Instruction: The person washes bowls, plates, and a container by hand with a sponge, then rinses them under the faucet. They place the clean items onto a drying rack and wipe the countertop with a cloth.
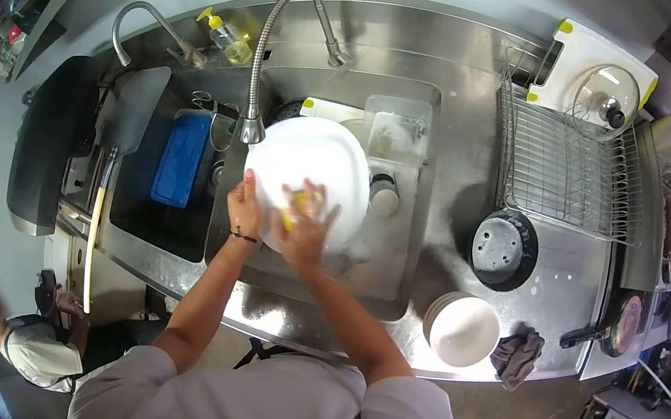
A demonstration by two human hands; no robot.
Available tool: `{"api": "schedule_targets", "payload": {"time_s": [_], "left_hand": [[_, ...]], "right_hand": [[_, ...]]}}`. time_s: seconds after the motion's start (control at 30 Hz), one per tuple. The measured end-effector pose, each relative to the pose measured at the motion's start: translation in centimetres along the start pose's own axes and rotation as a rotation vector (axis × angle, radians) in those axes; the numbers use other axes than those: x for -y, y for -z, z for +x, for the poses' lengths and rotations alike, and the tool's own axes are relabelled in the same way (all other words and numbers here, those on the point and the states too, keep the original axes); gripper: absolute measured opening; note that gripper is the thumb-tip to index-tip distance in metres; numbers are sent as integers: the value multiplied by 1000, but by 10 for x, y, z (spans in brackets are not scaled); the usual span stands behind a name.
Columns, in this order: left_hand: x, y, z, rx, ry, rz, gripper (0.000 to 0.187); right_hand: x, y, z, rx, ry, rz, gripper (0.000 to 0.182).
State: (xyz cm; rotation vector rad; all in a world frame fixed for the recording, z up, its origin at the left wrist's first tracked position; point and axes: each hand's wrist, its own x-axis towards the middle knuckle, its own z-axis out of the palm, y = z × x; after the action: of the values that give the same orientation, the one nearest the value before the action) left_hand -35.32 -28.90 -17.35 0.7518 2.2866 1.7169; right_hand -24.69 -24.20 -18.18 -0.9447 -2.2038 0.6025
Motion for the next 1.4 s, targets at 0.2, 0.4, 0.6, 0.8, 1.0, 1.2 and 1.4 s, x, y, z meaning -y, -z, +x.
{"api": "schedule_targets", "payload": {"time_s": [0.2, 0.4, 0.6, 0.8, 1.0, 1.2, 1.4], "left_hand": [[-14, -2, 11, -198, 136, -79, 55], [-6, 5, 4, -116, 82, 80, 59], [-7, -3, -20, 27, 64, 155, 60], [-5, 0, -19, 71, 26, 250, 59], [9, -4, -5, -81, 99, 1, 59], [3, 22, 7, -115, 137, 8, 58], [-7, 14, 1, -41, -19, 57, 54]], "right_hand": [[-29, -21, 19, -231, -123, 12, 40], [-62, -35, 35, -243, -300, 301, 36], [-19, -19, 53, -199, 93, 348, 22], [4, -1, 59, -429, 338, 371, 14], [16, 0, 17, -104, 71, 55, 30], [-61, -37, 8, -212, -276, 323, 39], [-2, -12, 44, -115, 38, 14, 41]]}}
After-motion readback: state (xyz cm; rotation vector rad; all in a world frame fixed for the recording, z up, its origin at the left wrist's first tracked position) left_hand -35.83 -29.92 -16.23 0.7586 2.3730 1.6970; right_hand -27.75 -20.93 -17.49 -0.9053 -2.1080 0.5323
